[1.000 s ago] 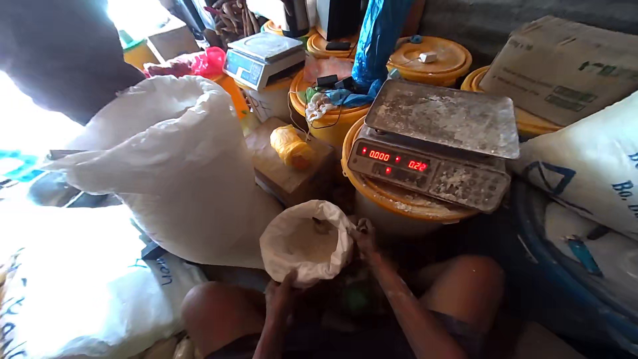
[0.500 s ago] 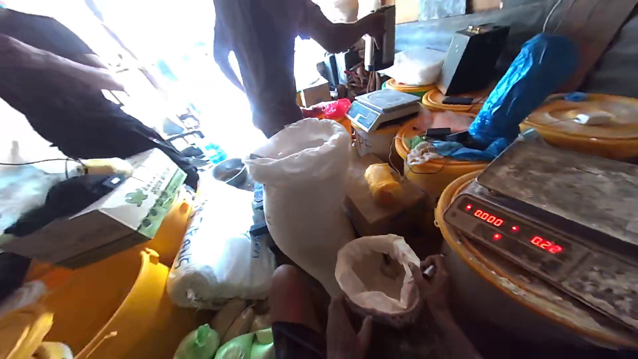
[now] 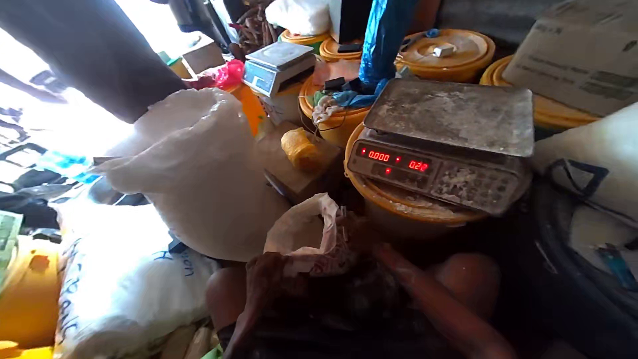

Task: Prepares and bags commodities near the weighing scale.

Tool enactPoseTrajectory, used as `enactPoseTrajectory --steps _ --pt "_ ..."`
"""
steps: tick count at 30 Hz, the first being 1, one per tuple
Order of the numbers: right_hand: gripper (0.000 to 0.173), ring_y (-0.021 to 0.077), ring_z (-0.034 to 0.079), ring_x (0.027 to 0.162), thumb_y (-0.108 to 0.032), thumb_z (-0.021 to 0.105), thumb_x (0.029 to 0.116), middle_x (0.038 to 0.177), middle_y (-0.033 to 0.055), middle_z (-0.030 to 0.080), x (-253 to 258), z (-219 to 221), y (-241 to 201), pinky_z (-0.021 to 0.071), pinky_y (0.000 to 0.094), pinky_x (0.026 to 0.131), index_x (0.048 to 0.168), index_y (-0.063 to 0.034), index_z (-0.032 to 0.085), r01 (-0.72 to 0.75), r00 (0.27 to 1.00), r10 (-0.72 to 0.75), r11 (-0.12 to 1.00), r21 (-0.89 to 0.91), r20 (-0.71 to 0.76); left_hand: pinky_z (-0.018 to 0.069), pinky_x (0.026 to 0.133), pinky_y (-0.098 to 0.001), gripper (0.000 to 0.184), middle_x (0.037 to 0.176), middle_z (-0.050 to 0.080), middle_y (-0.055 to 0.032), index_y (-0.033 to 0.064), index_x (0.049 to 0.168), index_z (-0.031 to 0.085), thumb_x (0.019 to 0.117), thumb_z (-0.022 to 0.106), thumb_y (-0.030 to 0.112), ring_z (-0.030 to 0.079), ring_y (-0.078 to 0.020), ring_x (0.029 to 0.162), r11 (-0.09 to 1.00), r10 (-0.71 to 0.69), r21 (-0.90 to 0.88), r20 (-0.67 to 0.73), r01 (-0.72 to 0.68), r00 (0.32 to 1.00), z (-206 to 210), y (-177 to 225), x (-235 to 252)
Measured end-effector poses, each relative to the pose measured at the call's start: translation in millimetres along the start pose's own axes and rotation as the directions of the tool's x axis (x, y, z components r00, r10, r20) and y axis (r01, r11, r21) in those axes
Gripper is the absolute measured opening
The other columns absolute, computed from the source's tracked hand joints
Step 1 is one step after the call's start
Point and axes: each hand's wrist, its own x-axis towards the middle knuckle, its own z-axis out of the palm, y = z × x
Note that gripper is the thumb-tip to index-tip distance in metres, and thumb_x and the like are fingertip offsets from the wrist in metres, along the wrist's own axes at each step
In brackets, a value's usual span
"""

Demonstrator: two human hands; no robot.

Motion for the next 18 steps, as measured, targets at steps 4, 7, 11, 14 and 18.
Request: enactPoseTrajectory --steps 4,7,11,14,18 --pt "0.032 0.0391 0.066 0.113 -0.016 0.071 0.0888 0.122 0.0234 0.068 14 13 13 0.0564 0.0512 0.094 0.121 -0.0101 0.071 0.170 0.981 -0.179 0.979 -0.116 -0.074 0.0532 0.069 -0.0346 0.029 0.071 0.063 -0.0010 0.0043 0.087 0.071 0.1001 0.058 0.026 0.061 -0.0094 0.067 0.981 -0.111 -0.153 0.070 0.121 0.991 -1 -7 -4" --pt "0.024 0.0406 0.068 0.108 -0.018 0.065 0.0952 0.113 0.0239 0.070 26 18 19 0.0560 0.0516 0.093 0.116 -0.0079 0.072 0.261 0.954 -0.280 0.952 -0.162 -0.109 0.0508 0.061 -0.0259 0.028 0.068 0.060 0.0034 0.0060 0.084 0.068 0.0992 0.059 0.028 0.057 -0.0032 0.062 0.955 -0.181 -0.212 0.143 0.209 0.973 -4 -10 -12" --pt "0.023 0.0361 0.071 0.097 -0.020 0.064 0.0950 0.106 0.0213 0.070 46 26 30 0.0593 0.0481 0.081 0.111 -0.0060 0.072 0.333 0.916 -0.358 0.930 -0.155 -0.179 0.0498 0.059 -0.0246 0.031 0.067 0.059 0.0030 0.0050 0.084 0.068 0.0994 0.058 0.030 0.056 -0.0023 0.060 0.965 -0.200 -0.138 0.150 0.221 0.968 -10 -8 -22" --pt "0.019 0.0303 0.071 0.080 -0.020 0.066 0.0944 0.096 0.0182 0.069 62 28 30 0.0603 0.0428 0.065 0.105 -0.0061 0.073 0.359 0.872 -0.396 0.917 -0.173 -0.289 0.0508 0.060 -0.0253 0.035 0.067 0.060 0.0015 0.0037 0.085 0.069 0.1014 0.056 0.031 0.057 -0.0030 0.060 0.979 -0.178 -0.065 0.178 0.192 0.968 -19 -11 -28" --pt "0.015 0.0272 0.068 0.072 -0.017 0.061 0.0980 0.090 0.0145 0.067 79 20 18 0.0565 0.0397 0.057 0.101 -0.0078 0.072 0.379 0.858 -0.433 0.897 -0.227 -0.276 0.0534 0.064 -0.0354 0.038 0.069 0.064 -0.0031 0.0032 0.086 0.071 0.1019 0.054 0.033 0.062 -0.0100 0.063 0.989 -0.147 0.033 0.250 0.143 0.957 -30 -13 -30"
